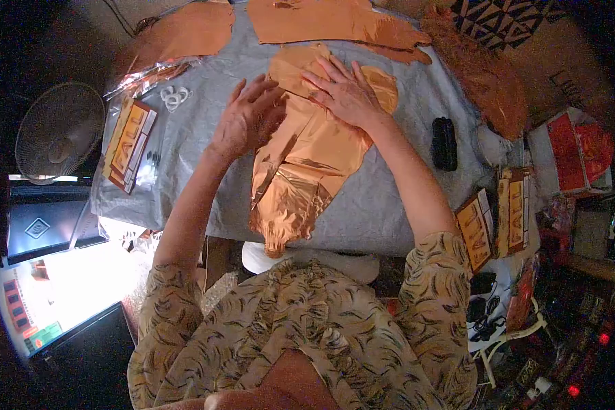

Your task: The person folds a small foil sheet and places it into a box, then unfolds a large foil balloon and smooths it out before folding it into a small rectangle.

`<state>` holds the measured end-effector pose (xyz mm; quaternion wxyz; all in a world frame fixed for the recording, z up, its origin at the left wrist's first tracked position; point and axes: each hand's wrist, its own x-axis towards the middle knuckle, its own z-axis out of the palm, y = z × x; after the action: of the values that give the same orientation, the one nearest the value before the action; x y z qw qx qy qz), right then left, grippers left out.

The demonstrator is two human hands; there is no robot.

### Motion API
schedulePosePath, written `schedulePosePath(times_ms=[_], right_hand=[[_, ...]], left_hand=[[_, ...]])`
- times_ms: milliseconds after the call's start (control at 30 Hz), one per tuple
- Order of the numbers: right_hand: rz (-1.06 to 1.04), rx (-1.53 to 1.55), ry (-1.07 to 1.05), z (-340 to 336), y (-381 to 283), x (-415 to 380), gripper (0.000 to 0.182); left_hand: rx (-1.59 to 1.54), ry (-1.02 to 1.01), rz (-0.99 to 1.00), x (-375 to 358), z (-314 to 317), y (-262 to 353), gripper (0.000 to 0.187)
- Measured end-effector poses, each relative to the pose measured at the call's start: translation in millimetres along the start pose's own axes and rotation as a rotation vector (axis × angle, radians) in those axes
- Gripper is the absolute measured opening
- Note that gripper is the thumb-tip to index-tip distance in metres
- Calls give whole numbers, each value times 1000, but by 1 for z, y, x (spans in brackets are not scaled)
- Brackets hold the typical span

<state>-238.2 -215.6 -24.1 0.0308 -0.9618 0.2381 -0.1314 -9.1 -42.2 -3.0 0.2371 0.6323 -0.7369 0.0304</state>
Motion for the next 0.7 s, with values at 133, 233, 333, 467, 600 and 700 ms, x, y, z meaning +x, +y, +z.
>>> schedulePosePath(times_ms=[133, 233, 333, 467, 600, 700], right_hand=[[23, 1, -22, 0, 0, 2, 53], [46, -31, -59, -3, -1, 4, 56], [77, -16, -97, -4, -2, 1, 51], [42, -18, -78, -4, -1, 1, 53], [18, -96, -54, 0, 2, 1, 58], [10, -45, 29, 4, 4, 1, 63]], left_hand=[[63, 46, 248, 20, 8, 10, 47], [10, -3, 252, 30, 23, 14, 64], [-15, -25, 207, 30, 33, 15, 70], [-42, -27, 180, 26, 38, 15, 75], [13, -21, 225, 27, 39, 14, 74], [42, -6, 218, 25, 44, 12, 71]])
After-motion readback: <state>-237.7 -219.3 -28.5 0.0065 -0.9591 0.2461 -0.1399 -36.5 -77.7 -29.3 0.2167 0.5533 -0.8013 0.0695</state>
